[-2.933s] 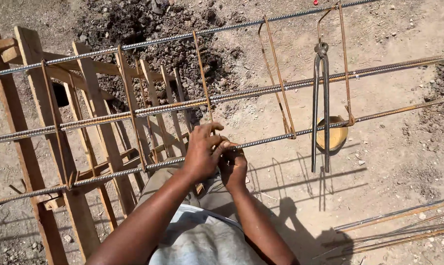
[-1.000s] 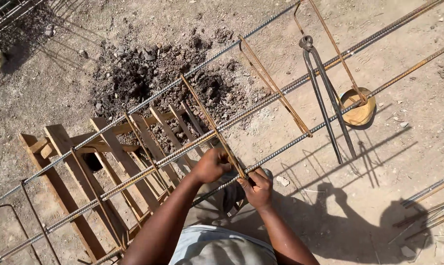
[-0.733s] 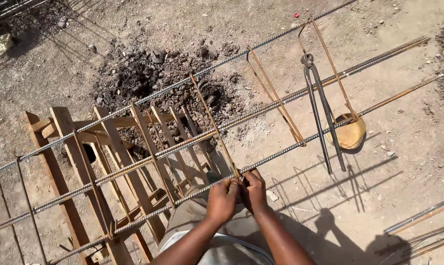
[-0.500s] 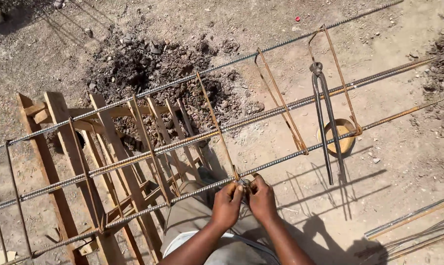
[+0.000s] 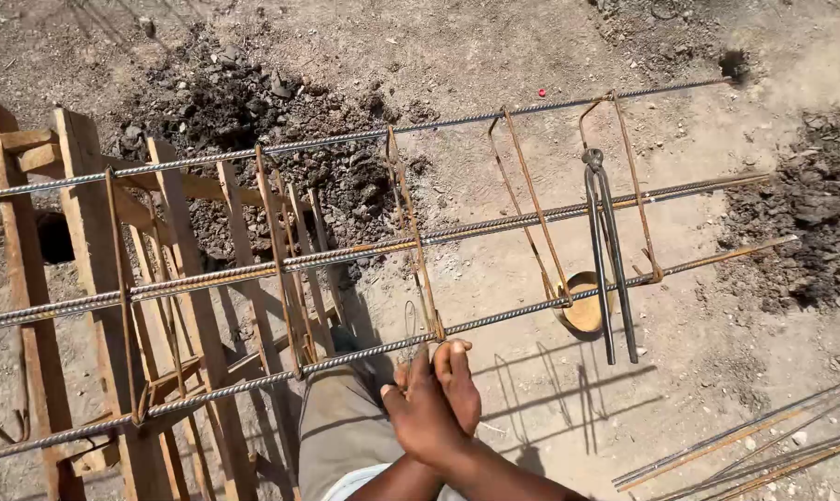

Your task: The person uses a rebar tying tool to twist wire ties around the intersections of a steel rebar grid. The person repeatedly positions the tool, twists the wire to secure the bars, and moves along the structure to tie additional joints.

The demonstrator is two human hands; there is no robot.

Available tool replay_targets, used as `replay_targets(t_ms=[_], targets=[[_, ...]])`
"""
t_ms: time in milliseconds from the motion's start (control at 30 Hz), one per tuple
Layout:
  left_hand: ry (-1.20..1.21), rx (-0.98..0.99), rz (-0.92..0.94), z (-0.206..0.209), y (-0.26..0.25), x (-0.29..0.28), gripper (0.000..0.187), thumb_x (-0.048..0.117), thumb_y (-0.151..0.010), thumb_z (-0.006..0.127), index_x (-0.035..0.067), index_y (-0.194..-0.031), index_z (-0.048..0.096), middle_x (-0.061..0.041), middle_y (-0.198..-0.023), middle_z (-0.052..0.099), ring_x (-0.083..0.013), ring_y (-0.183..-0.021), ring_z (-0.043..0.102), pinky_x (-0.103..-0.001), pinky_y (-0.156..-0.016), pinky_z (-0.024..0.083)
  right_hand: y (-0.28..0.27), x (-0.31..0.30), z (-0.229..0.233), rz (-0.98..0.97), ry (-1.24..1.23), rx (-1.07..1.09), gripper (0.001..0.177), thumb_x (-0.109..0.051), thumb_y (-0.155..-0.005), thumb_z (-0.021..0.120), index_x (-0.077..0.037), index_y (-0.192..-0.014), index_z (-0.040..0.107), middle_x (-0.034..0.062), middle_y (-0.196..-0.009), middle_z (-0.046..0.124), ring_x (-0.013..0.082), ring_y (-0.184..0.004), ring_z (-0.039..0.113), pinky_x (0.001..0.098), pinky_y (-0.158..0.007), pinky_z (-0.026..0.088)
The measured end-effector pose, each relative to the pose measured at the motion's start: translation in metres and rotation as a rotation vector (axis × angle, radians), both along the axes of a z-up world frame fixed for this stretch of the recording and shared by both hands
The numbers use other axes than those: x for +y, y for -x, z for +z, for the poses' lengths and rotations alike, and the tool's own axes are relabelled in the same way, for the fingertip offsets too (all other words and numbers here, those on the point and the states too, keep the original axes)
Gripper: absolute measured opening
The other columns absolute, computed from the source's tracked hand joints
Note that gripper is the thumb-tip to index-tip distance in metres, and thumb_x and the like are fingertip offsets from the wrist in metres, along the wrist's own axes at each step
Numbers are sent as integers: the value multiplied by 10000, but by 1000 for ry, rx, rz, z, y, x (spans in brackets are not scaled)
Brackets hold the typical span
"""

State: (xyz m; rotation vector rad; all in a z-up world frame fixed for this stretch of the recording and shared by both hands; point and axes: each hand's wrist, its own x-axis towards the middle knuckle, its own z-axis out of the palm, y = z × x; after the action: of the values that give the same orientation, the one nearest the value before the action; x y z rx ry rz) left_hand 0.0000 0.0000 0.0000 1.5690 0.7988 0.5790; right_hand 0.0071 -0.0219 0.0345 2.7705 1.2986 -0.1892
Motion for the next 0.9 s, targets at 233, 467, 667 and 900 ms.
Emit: replay_targets(t_ms=[233,467,667,900], targets=[[237,-50,48,-15,-24,-41,372,281,-1034,551,166,-1378,631,-43,-1031,639,-198,-964,629,-361,-834,478,-36,-24,72,2,145,940,818,-401,-799,665,-127,-1527,408,97,-1389,444,212,-1034,650,348,-893,467],[227,142,-1112,137,77,64,381,345,-963,601,165,-1288,683,-22,-1098,750,-168,-912,674,-322,-768,487,-283,-49,42,33,-300,-31,750,-290,-802,660,-1,-1474,491,281,-1458,506,444,-1377,426,602,-1133,285],[210,673,-466,166,25,188,801,702,-962,375,38,-1269,699,-255,-1259,702,-428,-1287,612,-553,-1021,487,-326,-59,-2,-365,-184,91,888,-292,-863,792,-59,-1601,355,208,-1291,636,436,-1309,557,601,-1134,310],[556,447,-558,-12,-38,156,1217,568,-787,742,-168,-1547,141,-260,-1040,636,-391,-1062,653,-414,-826,530,-229,-81,112,-593,-580,360,764,-20,-770,655,-1,-1523,522,166,-1078,727,219,-857,621,333,-761,473]])
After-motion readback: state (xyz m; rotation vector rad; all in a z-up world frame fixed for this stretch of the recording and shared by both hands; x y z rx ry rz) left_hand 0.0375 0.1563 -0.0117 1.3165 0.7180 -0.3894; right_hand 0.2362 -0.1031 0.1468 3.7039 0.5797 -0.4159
